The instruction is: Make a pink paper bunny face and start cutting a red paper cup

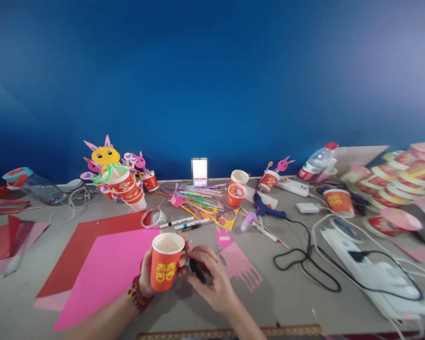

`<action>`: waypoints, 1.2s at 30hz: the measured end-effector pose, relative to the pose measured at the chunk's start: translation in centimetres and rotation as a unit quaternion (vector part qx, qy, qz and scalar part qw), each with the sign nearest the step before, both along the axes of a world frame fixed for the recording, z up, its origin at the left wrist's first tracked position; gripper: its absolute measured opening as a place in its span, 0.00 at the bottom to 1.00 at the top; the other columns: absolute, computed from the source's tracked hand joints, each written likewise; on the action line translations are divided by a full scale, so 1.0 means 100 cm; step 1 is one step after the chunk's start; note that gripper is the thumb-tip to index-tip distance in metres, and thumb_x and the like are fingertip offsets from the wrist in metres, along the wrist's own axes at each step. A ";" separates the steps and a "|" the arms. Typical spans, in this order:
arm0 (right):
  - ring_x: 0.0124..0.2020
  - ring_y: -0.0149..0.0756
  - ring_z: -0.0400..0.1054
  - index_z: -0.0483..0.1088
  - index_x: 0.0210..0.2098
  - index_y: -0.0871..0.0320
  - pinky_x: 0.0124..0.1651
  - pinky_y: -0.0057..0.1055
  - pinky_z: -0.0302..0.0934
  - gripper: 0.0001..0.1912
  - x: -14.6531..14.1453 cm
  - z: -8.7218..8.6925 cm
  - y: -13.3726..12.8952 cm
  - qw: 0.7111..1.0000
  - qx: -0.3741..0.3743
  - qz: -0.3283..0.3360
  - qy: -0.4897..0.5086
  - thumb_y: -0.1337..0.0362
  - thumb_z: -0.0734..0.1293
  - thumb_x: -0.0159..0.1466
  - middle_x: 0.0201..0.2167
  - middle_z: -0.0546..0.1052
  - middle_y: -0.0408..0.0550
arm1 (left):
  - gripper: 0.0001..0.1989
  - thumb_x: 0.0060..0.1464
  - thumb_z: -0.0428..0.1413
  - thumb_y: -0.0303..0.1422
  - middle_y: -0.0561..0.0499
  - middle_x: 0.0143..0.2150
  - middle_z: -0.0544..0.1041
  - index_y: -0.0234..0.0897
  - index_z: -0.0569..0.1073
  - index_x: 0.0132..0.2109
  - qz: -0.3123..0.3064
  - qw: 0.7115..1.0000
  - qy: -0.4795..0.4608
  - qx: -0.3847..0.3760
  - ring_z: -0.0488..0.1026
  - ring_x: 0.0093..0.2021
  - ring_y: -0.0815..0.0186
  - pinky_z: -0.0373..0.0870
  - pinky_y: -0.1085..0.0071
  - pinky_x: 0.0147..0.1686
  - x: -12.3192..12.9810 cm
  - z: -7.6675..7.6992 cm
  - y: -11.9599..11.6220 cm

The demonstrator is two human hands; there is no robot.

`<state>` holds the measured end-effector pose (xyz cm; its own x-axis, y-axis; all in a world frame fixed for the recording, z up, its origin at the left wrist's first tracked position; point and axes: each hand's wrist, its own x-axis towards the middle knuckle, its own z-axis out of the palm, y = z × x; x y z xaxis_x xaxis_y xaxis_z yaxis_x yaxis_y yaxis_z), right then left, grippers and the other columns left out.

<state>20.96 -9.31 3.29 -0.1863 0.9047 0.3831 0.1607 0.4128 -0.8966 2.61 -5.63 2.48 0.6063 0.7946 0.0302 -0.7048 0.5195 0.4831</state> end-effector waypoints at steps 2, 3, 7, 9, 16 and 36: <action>0.50 0.44 0.68 0.68 0.53 0.51 0.52 0.38 0.65 0.18 0.001 0.002 0.001 0.999 0.027 0.000 -0.034 0.64 0.66 0.64 0.48 0.72 0.53 | 0.39 0.51 0.52 0.54 0.37 0.51 0.73 0.32 0.64 0.63 -0.002 1.000 0.006 -0.003 0.71 0.36 0.60 0.66 0.67 0.34 -0.002 -0.001 0.001; 0.50 0.43 0.69 0.67 0.53 0.51 0.51 0.37 0.66 0.17 0.001 0.002 0.002 0.999 0.030 -0.002 -0.045 0.65 0.64 0.64 0.47 0.72 0.52 | 0.39 0.51 0.52 0.54 0.36 0.51 0.73 0.31 0.64 0.63 -0.003 1.000 0.009 0.002 0.70 0.36 0.60 0.65 0.68 0.33 -0.002 -0.002 0.002; 0.51 0.43 0.69 0.66 0.54 0.52 0.52 0.36 0.66 0.18 0.005 0.007 0.003 0.994 0.020 0.023 -0.101 0.67 0.63 0.64 0.49 0.72 0.53 | 0.42 0.51 0.51 0.56 0.34 0.51 0.73 0.29 0.65 0.62 -0.013 1.000 0.010 0.016 0.69 0.34 0.61 0.63 0.68 0.32 -0.003 -0.007 0.004; 0.54 0.44 0.68 0.66 0.55 0.51 0.53 0.36 0.65 0.21 0.009 0.010 0.004 0.989 0.011 0.034 -0.141 0.68 0.64 0.63 0.51 0.73 0.53 | 0.41 0.52 0.48 0.57 0.34 0.52 0.73 0.29 0.65 0.62 -0.016 1.000 0.016 0.009 0.68 0.33 0.61 0.62 0.67 0.33 -0.003 -0.008 0.004; 0.44 0.42 0.75 0.70 0.49 0.53 0.47 0.35 0.69 0.12 0.020 0.008 0.007 0.997 -0.043 0.006 -0.070 0.62 0.62 0.67 0.44 0.80 0.53 | 0.38 0.52 0.48 0.56 0.33 0.53 0.71 0.30 0.69 0.57 -0.056 0.998 -0.009 0.020 0.68 0.34 0.62 0.64 0.64 0.36 -0.001 -0.014 0.003; 0.39 0.46 0.76 0.76 0.35 0.53 0.41 0.37 0.73 0.09 0.007 -0.006 0.008 0.989 -0.067 -0.088 0.094 0.55 0.72 0.59 0.36 0.81 0.50 | 0.37 0.49 0.53 0.54 0.38 0.36 0.78 0.25 0.72 0.54 -0.117 0.990 0.018 0.079 0.76 0.32 0.54 0.69 0.60 0.36 0.003 -0.014 -0.001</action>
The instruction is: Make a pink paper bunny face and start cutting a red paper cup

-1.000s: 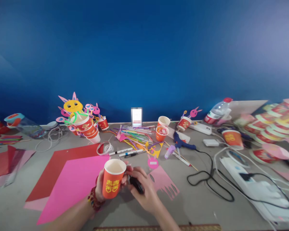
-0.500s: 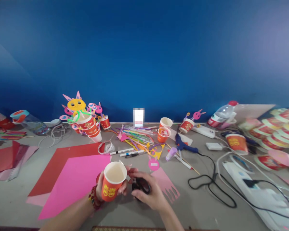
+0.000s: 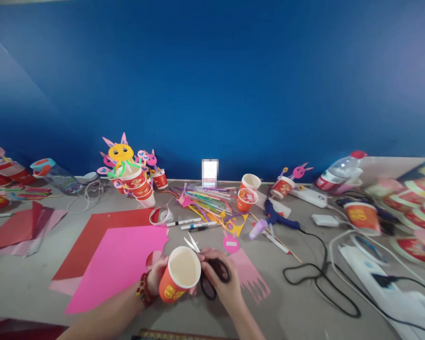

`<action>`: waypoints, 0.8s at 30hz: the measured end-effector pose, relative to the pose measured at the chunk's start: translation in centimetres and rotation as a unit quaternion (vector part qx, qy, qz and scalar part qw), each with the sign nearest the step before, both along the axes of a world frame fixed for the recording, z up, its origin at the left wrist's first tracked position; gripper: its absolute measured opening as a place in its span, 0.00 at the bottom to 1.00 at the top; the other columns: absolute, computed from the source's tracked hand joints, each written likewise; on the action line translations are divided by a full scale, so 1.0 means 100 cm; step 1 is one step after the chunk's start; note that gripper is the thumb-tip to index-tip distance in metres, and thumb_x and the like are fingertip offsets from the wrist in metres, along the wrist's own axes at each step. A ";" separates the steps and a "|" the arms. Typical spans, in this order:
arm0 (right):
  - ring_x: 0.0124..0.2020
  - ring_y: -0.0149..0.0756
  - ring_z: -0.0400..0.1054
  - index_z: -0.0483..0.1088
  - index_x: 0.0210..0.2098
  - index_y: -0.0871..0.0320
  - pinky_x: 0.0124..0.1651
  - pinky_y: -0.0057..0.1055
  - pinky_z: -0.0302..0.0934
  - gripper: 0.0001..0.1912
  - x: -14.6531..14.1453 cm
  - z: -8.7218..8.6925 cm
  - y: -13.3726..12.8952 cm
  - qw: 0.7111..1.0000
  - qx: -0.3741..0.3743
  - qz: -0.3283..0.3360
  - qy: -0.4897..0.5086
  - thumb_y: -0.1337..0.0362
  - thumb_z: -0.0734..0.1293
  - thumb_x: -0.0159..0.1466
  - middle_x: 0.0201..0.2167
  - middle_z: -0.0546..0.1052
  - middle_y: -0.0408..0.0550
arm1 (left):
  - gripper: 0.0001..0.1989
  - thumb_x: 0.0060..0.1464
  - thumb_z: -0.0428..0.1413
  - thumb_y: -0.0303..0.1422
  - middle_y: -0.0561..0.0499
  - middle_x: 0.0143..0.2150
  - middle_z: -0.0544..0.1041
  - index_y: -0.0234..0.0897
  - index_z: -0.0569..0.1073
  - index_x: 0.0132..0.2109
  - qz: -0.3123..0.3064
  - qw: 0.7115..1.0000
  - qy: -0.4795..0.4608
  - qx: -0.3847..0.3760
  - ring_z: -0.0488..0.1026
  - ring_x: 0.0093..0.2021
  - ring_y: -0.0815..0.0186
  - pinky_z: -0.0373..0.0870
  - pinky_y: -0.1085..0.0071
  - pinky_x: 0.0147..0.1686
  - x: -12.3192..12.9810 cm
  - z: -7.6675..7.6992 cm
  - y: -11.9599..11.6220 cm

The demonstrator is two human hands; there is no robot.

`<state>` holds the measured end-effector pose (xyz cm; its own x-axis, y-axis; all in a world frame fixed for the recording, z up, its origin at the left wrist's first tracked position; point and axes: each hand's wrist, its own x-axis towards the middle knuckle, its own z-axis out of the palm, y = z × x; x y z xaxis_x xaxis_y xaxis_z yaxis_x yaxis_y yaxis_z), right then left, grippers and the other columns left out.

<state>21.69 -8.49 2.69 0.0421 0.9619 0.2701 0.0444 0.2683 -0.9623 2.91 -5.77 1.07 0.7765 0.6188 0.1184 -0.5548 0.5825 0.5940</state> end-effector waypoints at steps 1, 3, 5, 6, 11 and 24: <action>0.41 0.47 0.76 0.76 0.35 0.53 0.43 0.37 0.72 0.09 -0.001 0.000 0.000 1.000 -0.004 -0.013 0.002 0.55 0.71 0.60 0.36 0.81 0.50 | 0.36 0.50 0.53 0.54 0.37 0.37 0.78 0.25 0.72 0.54 0.000 1.000 0.006 0.003 0.76 0.34 0.53 0.69 0.60 0.36 0.000 0.002 0.000; 0.43 0.46 0.75 0.76 0.37 0.54 0.44 0.37 0.71 0.11 -0.001 0.001 0.001 0.999 -0.024 -0.045 0.019 0.54 0.68 0.63 0.38 0.80 0.51 | 0.35 0.51 0.54 0.53 0.35 0.44 0.78 0.27 0.72 0.55 0.012 1.000 0.022 0.011 0.77 0.38 0.50 0.70 0.60 0.37 -0.001 0.006 0.001; 0.42 0.45 0.75 0.74 0.41 0.55 0.42 0.37 0.71 0.14 0.002 0.005 0.002 0.995 -0.049 -0.074 0.054 0.53 0.65 0.65 0.40 0.80 0.52 | 0.33 0.51 0.57 0.49 0.35 0.52 0.75 0.31 0.71 0.57 0.048 0.998 0.042 0.016 0.76 0.44 0.48 0.70 0.59 0.41 -0.003 0.013 0.003; 0.39 0.43 0.75 0.73 0.44 0.55 0.40 0.36 0.71 0.14 0.004 0.008 0.002 0.992 -0.062 -0.081 0.077 0.53 0.64 0.66 0.40 0.79 0.52 | 0.32 0.51 0.58 0.47 0.36 0.56 0.73 0.34 0.69 0.59 0.074 0.996 0.051 0.016 0.75 0.47 0.48 0.69 0.58 0.44 -0.003 0.016 0.003; 0.23 0.35 0.69 0.66 0.42 0.52 0.27 0.30 0.66 0.10 0.012 0.026 -0.004 0.978 -0.067 -0.092 0.172 0.58 0.67 0.64 0.25 0.75 0.41 | 0.26 0.55 0.59 0.38 0.43 0.64 0.64 0.44 0.65 0.60 0.189 0.978 0.084 0.018 0.68 0.57 0.52 0.62 0.57 0.55 -0.003 0.021 0.007; 0.39 0.43 0.75 0.65 0.56 0.53 0.40 0.34 0.71 0.20 -0.016 0.024 -0.019 0.995 -0.077 0.063 0.009 0.52 0.61 0.67 0.38 0.79 0.49 | 0.16 0.56 0.60 0.37 0.45 0.58 0.66 0.41 0.68 0.50 0.290 0.897 0.259 0.211 0.65 0.56 0.55 0.61 0.61 0.55 -0.005 0.012 0.009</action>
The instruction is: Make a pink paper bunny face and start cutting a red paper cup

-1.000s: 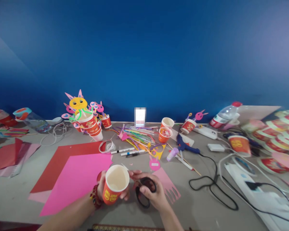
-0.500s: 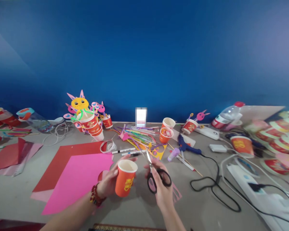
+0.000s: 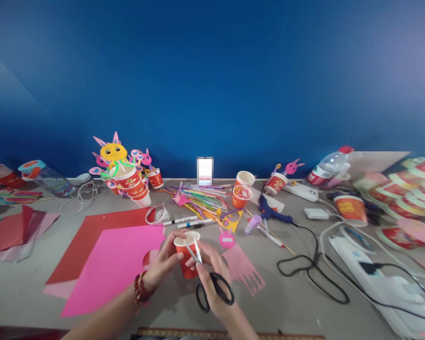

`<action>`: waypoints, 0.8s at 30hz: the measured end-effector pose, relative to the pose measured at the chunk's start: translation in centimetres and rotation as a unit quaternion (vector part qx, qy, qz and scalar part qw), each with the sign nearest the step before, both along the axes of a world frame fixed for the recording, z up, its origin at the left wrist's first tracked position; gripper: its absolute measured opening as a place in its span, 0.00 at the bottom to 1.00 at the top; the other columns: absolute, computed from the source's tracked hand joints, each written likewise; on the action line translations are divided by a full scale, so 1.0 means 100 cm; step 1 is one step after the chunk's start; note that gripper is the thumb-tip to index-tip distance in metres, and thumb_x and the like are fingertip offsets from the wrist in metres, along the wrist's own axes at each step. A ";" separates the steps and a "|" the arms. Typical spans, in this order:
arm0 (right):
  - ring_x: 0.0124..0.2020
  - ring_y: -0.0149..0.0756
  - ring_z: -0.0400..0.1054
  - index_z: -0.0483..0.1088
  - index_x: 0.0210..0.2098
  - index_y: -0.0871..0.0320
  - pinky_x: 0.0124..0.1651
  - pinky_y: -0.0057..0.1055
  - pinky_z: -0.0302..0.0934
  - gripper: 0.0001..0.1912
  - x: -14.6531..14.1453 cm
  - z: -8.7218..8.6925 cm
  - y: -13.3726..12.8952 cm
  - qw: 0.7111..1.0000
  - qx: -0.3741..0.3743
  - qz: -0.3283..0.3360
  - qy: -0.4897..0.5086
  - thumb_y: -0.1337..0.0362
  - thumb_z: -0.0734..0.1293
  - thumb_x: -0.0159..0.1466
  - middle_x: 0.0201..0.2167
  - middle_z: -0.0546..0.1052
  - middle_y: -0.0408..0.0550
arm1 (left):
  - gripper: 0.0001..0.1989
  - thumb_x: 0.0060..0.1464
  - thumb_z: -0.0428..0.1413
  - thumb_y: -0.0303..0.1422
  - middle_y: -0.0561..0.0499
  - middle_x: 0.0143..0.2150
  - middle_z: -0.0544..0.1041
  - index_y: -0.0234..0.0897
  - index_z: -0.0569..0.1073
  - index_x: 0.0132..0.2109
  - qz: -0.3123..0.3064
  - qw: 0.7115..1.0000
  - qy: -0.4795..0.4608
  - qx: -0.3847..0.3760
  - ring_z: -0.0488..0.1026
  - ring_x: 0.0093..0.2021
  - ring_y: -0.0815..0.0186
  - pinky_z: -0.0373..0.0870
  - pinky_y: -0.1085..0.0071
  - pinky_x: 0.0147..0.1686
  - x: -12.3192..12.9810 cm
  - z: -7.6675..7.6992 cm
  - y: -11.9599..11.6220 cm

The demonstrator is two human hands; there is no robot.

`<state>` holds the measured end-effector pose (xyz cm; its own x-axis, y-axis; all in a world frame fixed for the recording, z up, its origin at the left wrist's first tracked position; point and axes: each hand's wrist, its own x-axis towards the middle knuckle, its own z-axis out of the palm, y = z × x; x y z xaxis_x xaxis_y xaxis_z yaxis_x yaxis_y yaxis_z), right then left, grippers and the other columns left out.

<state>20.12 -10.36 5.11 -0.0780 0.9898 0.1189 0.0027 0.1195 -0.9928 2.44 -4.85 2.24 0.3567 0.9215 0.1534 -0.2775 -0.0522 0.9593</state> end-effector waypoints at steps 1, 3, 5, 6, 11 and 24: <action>0.40 0.43 0.75 0.64 0.57 0.53 0.40 0.33 0.71 0.21 0.000 -0.001 0.001 1.000 0.001 -0.002 -0.006 0.52 0.61 0.67 0.38 0.79 0.49 | 0.14 0.56 0.59 0.38 0.44 0.58 0.65 0.39 0.69 0.47 0.013 0.999 0.034 0.021 0.65 0.56 0.54 0.61 0.61 0.55 -0.001 0.000 0.002; 0.39 0.42 0.75 0.63 0.59 0.53 0.40 0.33 0.71 0.23 0.000 -0.003 0.003 1.000 -0.003 -0.007 -0.018 0.53 0.60 0.68 0.39 0.80 0.49 | 0.10 0.56 0.59 0.39 0.43 0.59 0.66 0.37 0.70 0.40 0.036 0.994 0.083 0.054 0.64 0.57 0.53 0.60 0.59 0.56 -0.001 0.001 0.005; 0.36 0.41 0.75 0.64 0.59 0.53 0.39 0.32 0.71 0.23 0.001 -0.005 0.004 0.999 -0.011 -0.010 -0.031 0.53 0.60 0.67 0.38 0.80 0.49 | 0.11 0.56 0.60 0.38 0.43 0.59 0.67 0.36 0.69 0.34 0.038 0.992 0.097 0.067 0.64 0.58 0.53 0.59 0.58 0.57 -0.002 0.001 0.006; 0.35 0.41 0.75 0.66 0.57 0.54 0.37 0.32 0.71 0.22 0.002 -0.006 0.003 0.999 -0.013 -0.011 -0.037 0.53 0.61 0.67 0.38 0.80 0.49 | 0.11 0.56 0.60 0.38 0.42 0.59 0.68 0.36 0.68 0.33 0.029 0.993 0.091 0.063 0.64 0.59 0.53 0.60 0.57 0.57 -0.002 0.001 0.007; 0.31 0.41 0.74 0.76 0.40 0.55 0.35 0.32 0.69 0.16 0.006 -0.012 0.000 0.998 0.006 -0.029 -0.053 0.53 0.61 0.66 0.33 0.80 0.49 | 0.08 0.58 0.59 0.35 0.42 0.58 0.71 0.36 0.70 0.34 -0.015 0.999 0.034 0.012 0.69 0.55 0.54 0.65 0.57 0.54 -0.003 -0.002 0.006; 0.35 0.41 0.74 0.77 0.42 0.55 0.39 0.32 0.66 0.17 0.010 -0.013 0.000 0.991 0.045 -0.018 -0.125 0.58 0.58 0.68 0.35 0.81 0.48 | 0.11 0.61 0.56 0.29 0.45 0.56 0.74 0.43 0.77 0.49 -0.009 0.995 0.025 0.101 0.63 0.63 0.55 0.59 0.48 0.61 -0.007 0.000 0.009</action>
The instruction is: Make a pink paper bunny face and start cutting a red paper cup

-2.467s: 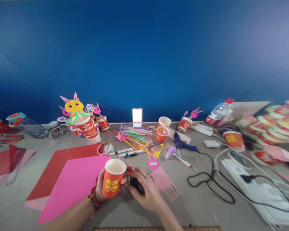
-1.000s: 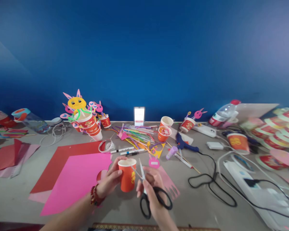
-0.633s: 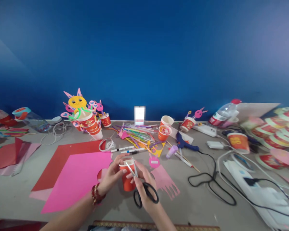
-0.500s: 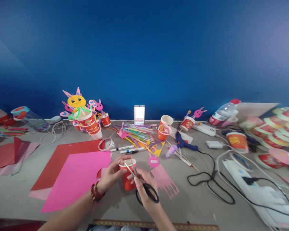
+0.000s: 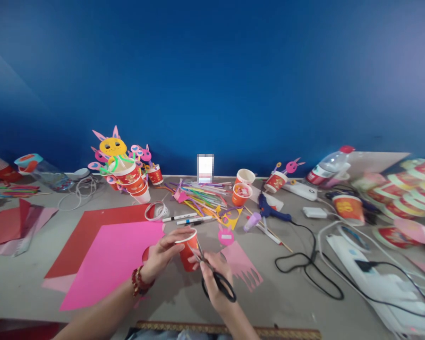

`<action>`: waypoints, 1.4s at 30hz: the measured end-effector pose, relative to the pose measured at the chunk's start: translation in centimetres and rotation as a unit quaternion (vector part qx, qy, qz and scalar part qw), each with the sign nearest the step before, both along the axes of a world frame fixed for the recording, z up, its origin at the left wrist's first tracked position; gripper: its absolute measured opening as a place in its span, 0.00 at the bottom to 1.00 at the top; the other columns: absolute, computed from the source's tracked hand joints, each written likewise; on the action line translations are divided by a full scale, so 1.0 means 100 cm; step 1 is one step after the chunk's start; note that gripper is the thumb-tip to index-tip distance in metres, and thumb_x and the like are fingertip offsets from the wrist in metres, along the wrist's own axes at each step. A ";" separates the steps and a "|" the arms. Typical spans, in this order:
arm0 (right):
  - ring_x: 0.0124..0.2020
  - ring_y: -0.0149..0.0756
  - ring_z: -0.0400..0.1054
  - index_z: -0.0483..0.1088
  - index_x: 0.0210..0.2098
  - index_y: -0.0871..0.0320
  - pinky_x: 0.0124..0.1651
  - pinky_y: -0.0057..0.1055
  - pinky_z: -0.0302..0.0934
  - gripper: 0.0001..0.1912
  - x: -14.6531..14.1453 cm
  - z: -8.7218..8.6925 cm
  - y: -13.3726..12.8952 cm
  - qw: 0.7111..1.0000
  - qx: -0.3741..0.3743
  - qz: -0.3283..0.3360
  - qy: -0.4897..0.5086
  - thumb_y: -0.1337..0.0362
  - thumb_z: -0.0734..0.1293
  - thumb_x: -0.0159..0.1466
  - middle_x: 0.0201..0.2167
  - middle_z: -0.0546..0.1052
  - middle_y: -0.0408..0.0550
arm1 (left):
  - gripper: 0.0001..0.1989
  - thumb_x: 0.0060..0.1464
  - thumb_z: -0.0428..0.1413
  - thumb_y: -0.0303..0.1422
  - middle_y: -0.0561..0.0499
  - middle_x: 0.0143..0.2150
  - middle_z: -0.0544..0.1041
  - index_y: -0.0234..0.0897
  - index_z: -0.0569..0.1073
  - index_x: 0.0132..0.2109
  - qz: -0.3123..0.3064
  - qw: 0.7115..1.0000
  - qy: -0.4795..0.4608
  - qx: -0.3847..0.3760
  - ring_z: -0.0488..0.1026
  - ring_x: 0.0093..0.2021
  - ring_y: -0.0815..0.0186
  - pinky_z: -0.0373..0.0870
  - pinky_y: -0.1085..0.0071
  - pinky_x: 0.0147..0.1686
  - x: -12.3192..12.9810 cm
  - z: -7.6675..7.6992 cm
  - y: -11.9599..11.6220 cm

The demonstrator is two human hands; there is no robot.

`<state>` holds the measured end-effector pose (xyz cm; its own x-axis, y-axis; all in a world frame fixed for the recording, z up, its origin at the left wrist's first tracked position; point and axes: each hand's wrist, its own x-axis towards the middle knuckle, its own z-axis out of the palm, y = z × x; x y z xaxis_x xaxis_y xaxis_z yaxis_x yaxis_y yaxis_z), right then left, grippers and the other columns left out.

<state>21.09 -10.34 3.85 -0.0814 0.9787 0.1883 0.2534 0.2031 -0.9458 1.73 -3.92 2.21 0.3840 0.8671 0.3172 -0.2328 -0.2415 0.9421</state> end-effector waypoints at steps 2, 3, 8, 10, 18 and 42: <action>0.35 0.40 0.74 0.77 0.44 0.55 0.39 0.32 0.65 0.17 0.000 -0.002 0.000 1.000 0.005 0.002 -0.004 0.58 0.58 0.68 0.35 0.81 0.47 | 0.11 0.61 0.56 0.29 0.46 0.56 0.75 0.43 0.77 0.49 0.003 1.000 0.011 0.011 0.61 0.64 0.55 0.56 0.48 0.63 -0.001 0.000 0.000; 0.35 0.40 0.74 0.77 0.44 0.55 0.39 0.32 0.65 0.16 0.000 -0.002 -0.001 1.000 0.009 0.003 -0.006 0.58 0.58 0.68 0.34 0.81 0.47 | 0.11 0.61 0.56 0.29 0.46 0.56 0.75 0.44 0.77 0.49 0.005 1.000 0.016 0.017 0.61 0.64 0.55 0.55 0.48 0.64 -0.001 0.000 0.000; 0.35 0.40 0.74 0.77 0.42 0.55 0.38 0.31 0.64 0.17 -0.001 -0.001 0.000 1.000 0.022 0.002 -0.011 0.59 0.58 0.68 0.33 0.81 0.47 | 0.10 0.61 0.56 0.28 0.49 0.55 0.76 0.45 0.77 0.47 0.017 0.999 0.017 0.024 0.62 0.64 0.56 0.54 0.48 0.64 -0.001 -0.001 -0.001; 0.34 0.40 0.74 0.77 0.40 0.55 0.37 0.31 0.64 0.17 -0.002 0.001 0.001 1.000 0.020 0.001 -0.013 0.59 0.57 0.68 0.32 0.81 0.47 | 0.10 0.61 0.56 0.28 0.49 0.54 0.76 0.45 0.78 0.46 0.025 0.999 0.024 0.021 0.62 0.63 0.56 0.55 0.49 0.64 -0.001 -0.002 -0.001; 0.34 0.40 0.74 0.76 0.33 0.55 0.39 0.30 0.63 0.17 -0.009 0.005 -0.002 1.000 -0.003 -0.024 0.015 0.57 0.58 0.68 0.32 0.81 0.47 | 0.09 0.61 0.56 0.30 0.46 0.51 0.78 0.42 0.79 0.45 0.052 0.996 0.050 0.050 0.64 0.62 0.54 0.60 0.50 0.61 0.002 -0.001 -0.001; 0.34 0.42 0.72 0.75 0.32 0.53 0.41 0.34 0.66 0.16 0.014 0.038 0.003 0.993 0.026 0.086 -0.078 0.55 0.59 0.68 0.31 0.79 0.49 | 0.08 0.61 0.53 0.28 0.45 0.43 0.81 0.38 0.78 0.40 0.090 0.929 0.287 0.217 0.75 0.49 0.59 0.71 0.63 0.50 0.000 0.050 -0.008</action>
